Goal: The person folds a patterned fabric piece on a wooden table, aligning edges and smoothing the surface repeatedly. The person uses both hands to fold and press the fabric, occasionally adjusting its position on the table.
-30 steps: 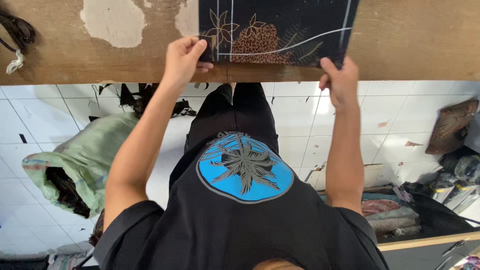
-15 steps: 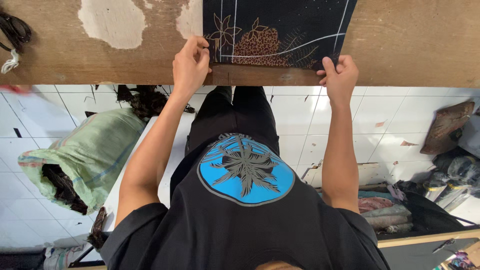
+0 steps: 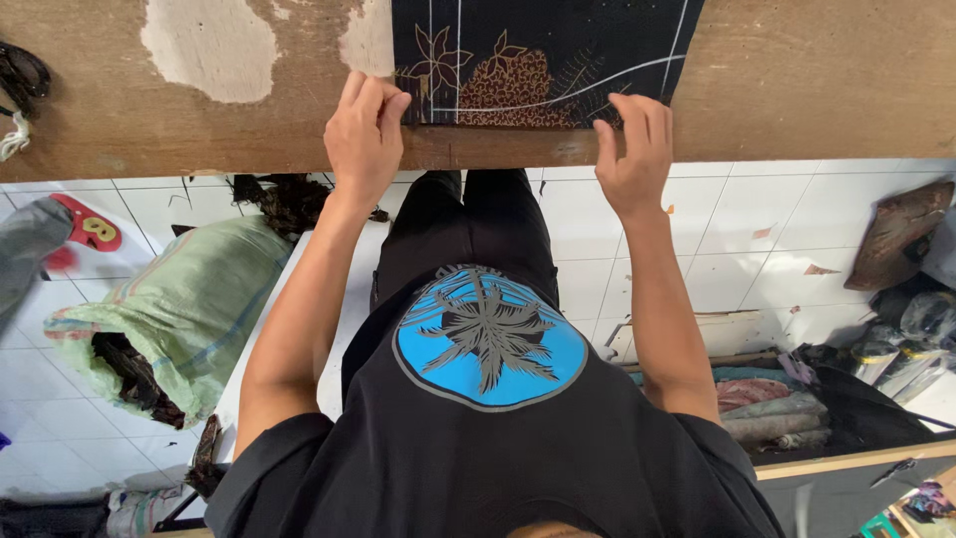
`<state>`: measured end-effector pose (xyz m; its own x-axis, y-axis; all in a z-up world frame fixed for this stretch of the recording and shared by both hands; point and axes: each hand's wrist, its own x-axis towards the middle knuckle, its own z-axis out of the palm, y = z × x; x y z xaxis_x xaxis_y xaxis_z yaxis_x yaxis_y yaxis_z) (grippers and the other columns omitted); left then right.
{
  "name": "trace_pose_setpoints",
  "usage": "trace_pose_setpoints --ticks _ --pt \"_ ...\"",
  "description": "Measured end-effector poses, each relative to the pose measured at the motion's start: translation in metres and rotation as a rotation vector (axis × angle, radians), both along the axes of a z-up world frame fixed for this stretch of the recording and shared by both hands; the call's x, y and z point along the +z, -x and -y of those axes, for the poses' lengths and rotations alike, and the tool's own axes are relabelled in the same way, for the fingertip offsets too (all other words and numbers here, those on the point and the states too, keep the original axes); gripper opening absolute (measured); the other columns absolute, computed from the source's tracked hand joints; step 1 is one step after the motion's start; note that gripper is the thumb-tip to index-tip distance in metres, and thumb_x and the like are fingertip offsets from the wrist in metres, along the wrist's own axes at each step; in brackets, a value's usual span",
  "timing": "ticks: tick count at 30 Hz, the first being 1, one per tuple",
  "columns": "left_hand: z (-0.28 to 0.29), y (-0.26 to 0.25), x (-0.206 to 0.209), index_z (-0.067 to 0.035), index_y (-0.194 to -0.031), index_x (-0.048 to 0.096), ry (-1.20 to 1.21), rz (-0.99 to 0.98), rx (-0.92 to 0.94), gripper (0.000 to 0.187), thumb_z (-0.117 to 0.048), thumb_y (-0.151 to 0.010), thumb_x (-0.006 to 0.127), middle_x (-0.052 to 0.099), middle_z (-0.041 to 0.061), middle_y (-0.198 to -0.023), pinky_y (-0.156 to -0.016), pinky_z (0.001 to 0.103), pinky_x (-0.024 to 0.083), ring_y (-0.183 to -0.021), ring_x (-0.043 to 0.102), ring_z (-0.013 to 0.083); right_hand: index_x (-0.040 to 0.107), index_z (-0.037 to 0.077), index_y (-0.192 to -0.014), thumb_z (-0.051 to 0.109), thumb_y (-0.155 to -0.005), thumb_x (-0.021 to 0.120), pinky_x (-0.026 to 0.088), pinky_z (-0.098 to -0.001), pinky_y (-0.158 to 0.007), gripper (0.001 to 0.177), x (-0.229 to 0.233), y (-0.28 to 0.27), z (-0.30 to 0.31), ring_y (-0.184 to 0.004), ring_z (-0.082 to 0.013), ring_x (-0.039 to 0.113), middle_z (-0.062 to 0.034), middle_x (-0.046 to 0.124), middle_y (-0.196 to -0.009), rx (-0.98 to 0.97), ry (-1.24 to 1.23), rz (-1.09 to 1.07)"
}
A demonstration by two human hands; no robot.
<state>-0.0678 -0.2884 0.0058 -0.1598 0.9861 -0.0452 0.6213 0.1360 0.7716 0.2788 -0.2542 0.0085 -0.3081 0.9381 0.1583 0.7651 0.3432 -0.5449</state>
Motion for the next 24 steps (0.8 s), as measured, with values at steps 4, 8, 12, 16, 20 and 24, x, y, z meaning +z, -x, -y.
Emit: trace_pose_setpoints --ticks 4,8,12,16,20,24 --pt "-0.001 -0.003 0.007 -0.005 -0.089 0.058 -0.121 -0.077 -0.143 0.025 -0.019 -0.107 0.069 0.053 0.008 -0.085 -0.065 0.040 0.043 -0.073 0.056 0.0284 0.066 0.001 -0.130 0.002 -0.101 0.076 0.051 -0.0386 -0.098 0.031 0.001 0.000 0.003 -0.113 -0.0284 0.061 -0.0113 0.066 -0.122 0.024 0.060 -0.019" --pt "-0.007 -0.004 -0.001 -0.007 -0.085 0.058 -0.229 -0.157 -0.299 0.029 -0.021 -0.105 0.072 0.052 0.006 -0.084 -0.079 0.040 0.040 -0.081 0.053 0.0274 0.067 0.002 -0.130 0.006 -0.099 0.081 0.049 -0.0404 -0.101 0.034 0.009 -0.011 -0.001 -0.115 -0.0291 0.060 -0.0110 0.067 -0.120 0.086 0.023 0.055" --pt "-0.019 0.001 -0.018 -0.009 -0.099 0.067 -0.313 -0.160 -0.497 0.010 -0.014 -0.108 0.067 0.058 0.002 -0.103 -0.095 0.038 0.040 -0.101 0.052 0.0242 0.068 0.004 -0.131 0.013 -0.098 0.086 0.046 -0.0415 -0.105 0.039 0.019 -0.019 -0.011 -0.119 -0.0289 0.059 -0.0091 0.067 -0.123 0.176 0.006 0.163" --pt "-0.027 0.007 -0.028 -0.009 -0.096 0.066 -0.264 -0.229 -0.586 0.015 -0.018 -0.104 0.075 0.056 0.002 -0.101 -0.097 0.039 0.042 -0.101 0.052 0.0239 0.069 0.005 -0.134 0.020 -0.097 0.087 0.044 -0.0416 -0.110 0.044 0.017 -0.021 -0.029 -0.127 -0.0280 0.058 -0.0081 0.065 -0.132 0.288 0.038 0.194" --pt "-0.029 0.015 -0.033 -0.007 -0.099 0.067 -0.210 -0.180 -0.607 0.022 -0.022 -0.093 0.082 0.058 0.005 -0.106 -0.097 0.040 0.043 -0.106 0.053 0.0271 0.069 0.006 -0.133 0.032 -0.097 0.087 0.040 -0.0441 -0.113 0.047 -0.001 -0.029 -0.036 -0.133 -0.0276 0.055 -0.0076 0.062 -0.140 0.374 0.025 0.241" --pt "-0.029 0.023 -0.044 -0.006 -0.097 0.068 -0.183 -0.147 -0.635 0.026 -0.024 -0.091 0.085 0.060 0.004 -0.107 -0.098 0.038 0.047 -0.107 0.053 0.0272 0.071 0.008 -0.136 0.038 -0.097 0.085 0.036 -0.0453 -0.113 0.051 -0.020 -0.040 -0.034 -0.136 -0.0272 0.053 -0.0074 0.060 -0.140 0.405 0.044 0.270"
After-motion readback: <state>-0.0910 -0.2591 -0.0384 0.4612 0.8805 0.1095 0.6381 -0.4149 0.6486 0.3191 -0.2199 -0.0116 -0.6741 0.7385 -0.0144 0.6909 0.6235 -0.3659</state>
